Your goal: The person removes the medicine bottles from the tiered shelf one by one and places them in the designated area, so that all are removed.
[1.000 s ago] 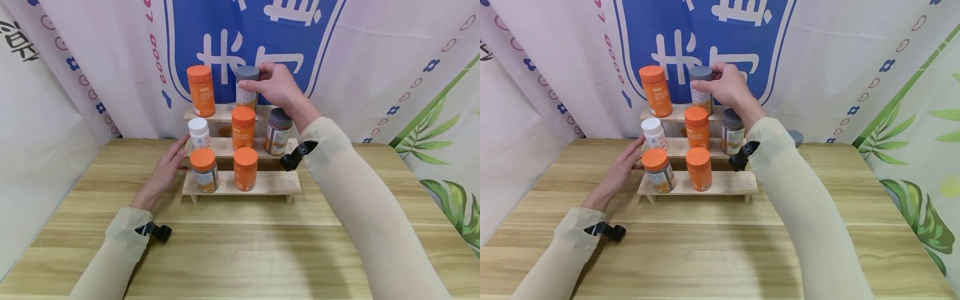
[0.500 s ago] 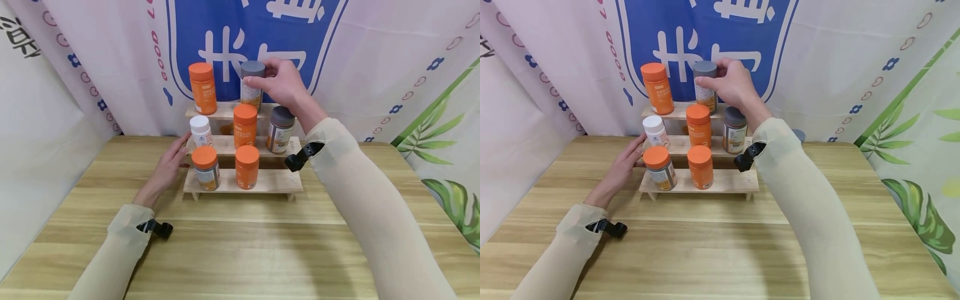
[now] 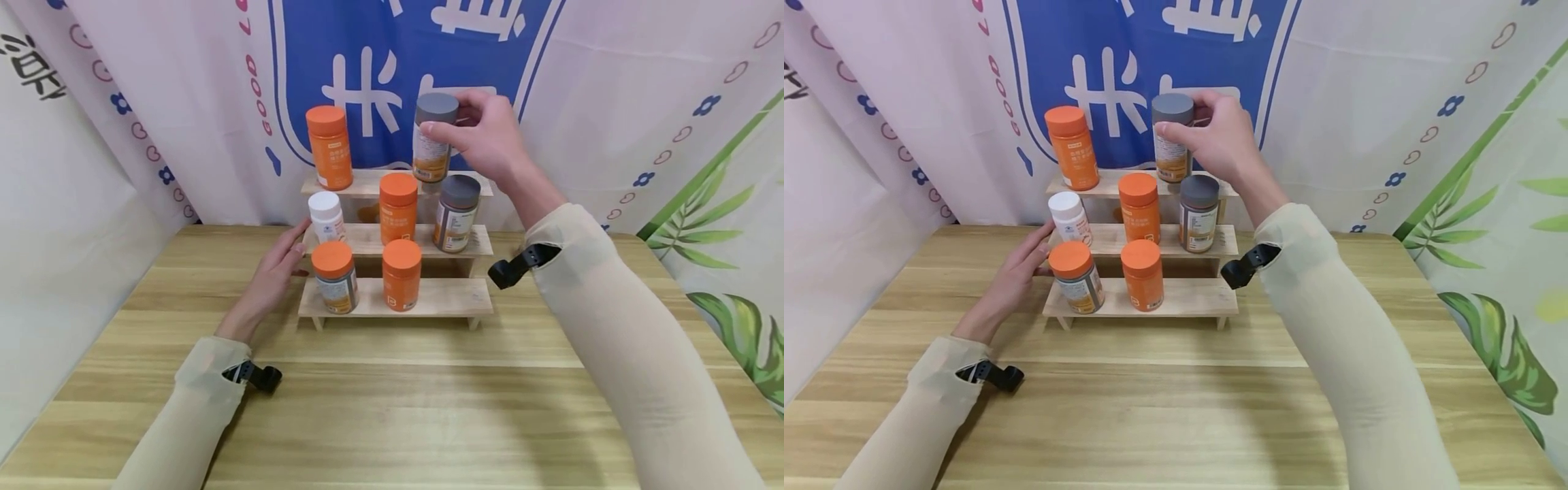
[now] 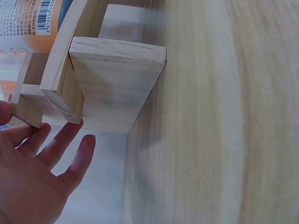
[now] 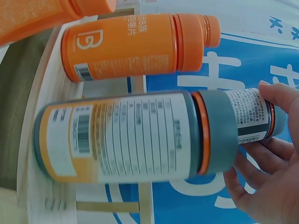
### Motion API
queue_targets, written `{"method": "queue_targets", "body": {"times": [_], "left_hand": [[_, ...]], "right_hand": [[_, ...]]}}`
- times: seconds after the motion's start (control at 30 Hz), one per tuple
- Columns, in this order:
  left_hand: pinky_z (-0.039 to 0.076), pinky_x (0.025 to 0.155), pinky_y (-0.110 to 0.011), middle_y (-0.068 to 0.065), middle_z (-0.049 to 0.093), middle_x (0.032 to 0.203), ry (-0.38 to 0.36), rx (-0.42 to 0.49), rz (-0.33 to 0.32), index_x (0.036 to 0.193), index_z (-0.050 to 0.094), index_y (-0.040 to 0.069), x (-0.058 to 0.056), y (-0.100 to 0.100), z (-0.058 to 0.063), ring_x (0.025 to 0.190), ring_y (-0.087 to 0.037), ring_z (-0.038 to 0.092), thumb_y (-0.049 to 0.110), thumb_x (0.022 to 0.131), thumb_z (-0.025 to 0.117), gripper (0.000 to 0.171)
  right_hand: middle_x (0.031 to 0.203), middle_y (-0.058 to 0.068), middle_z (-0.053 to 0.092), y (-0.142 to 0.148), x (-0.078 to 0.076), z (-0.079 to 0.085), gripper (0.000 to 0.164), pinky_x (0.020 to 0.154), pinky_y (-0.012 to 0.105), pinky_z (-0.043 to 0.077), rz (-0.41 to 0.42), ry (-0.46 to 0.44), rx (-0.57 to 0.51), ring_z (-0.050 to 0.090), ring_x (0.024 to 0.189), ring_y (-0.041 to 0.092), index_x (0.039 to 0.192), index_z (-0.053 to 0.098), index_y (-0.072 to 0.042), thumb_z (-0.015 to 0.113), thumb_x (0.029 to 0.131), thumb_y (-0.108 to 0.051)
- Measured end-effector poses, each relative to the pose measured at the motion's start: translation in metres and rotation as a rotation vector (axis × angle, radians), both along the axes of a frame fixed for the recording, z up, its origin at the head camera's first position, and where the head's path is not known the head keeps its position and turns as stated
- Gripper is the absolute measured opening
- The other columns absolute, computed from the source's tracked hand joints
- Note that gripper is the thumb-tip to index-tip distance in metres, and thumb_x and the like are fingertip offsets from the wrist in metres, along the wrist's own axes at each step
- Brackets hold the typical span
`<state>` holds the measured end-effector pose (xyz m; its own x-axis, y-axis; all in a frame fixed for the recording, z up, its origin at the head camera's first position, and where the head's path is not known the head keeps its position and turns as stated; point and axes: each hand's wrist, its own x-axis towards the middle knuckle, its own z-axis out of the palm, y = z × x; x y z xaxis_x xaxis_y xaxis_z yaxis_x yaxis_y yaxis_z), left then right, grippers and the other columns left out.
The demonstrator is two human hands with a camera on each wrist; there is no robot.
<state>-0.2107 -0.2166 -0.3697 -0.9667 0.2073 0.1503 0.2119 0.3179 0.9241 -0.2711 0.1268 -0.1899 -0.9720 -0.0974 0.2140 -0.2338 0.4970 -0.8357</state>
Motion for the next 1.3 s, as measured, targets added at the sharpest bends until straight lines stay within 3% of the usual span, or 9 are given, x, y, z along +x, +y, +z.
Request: {"method": "queue_targets", "body": {"times": [0.57,1.0,1.23,1.3], "left_hand": [[0.053,0.093,-0.027,-0.012,0.02,0.178,-0.007,0.013,0.0,0.171,0.022,0.016,0.001,0.0,0.0,0.154,-0.039,0.034,0.027,0.116,0.034,0.057],[0.054,0.095,-0.031,-0.01,0.02,0.179,-0.005,0.003,-0.003,0.171,0.022,0.018,0.001,0.0,0.0,0.152,-0.038,0.038,0.029,0.117,0.033,0.057],[0.054,0.096,-0.035,-0.011,0.02,0.178,-0.002,-0.002,0.003,0.171,0.022,0.019,0.001,0.0,0.0,0.153,-0.038,0.037,0.028,0.117,0.033,0.056],[0.054,0.097,-0.036,-0.01,0.02,0.178,-0.001,-0.001,0.004,0.171,0.022,0.019,0.001,0.0,0.0,0.153,-0.038,0.037,0.028,0.117,0.033,0.056]], "right_hand": [[0.127,-0.005,0.065,0.05,0.011,-0.003,0.055,0.117,0.041,0.046,-0.055,0.037,-0.124,0.058,0.123,0.016,0.145,0.062,-0.018,0.078,0.097,-0.038],[0.119,-0.007,0.071,0.092,0.014,-0.018,0.049,0.115,0.039,0.048,-0.087,0.013,-0.293,0.061,0.116,0.014,0.138,0.067,-0.012,0.082,0.095,-0.028],[0.118,-0.007,0.074,0.116,0.016,-0.029,0.046,0.094,0.023,0.053,-0.117,-0.022,-0.46,0.063,0.117,0.015,0.131,0.069,-0.013,0.087,0.09,-0.022],[0.12,-0.006,0.074,0.123,0.017,-0.032,0.047,0.095,0.023,0.053,-0.127,-0.033,-0.488,0.063,0.119,0.015,0.131,0.068,-0.013,0.088,0.089,-0.022]]}}
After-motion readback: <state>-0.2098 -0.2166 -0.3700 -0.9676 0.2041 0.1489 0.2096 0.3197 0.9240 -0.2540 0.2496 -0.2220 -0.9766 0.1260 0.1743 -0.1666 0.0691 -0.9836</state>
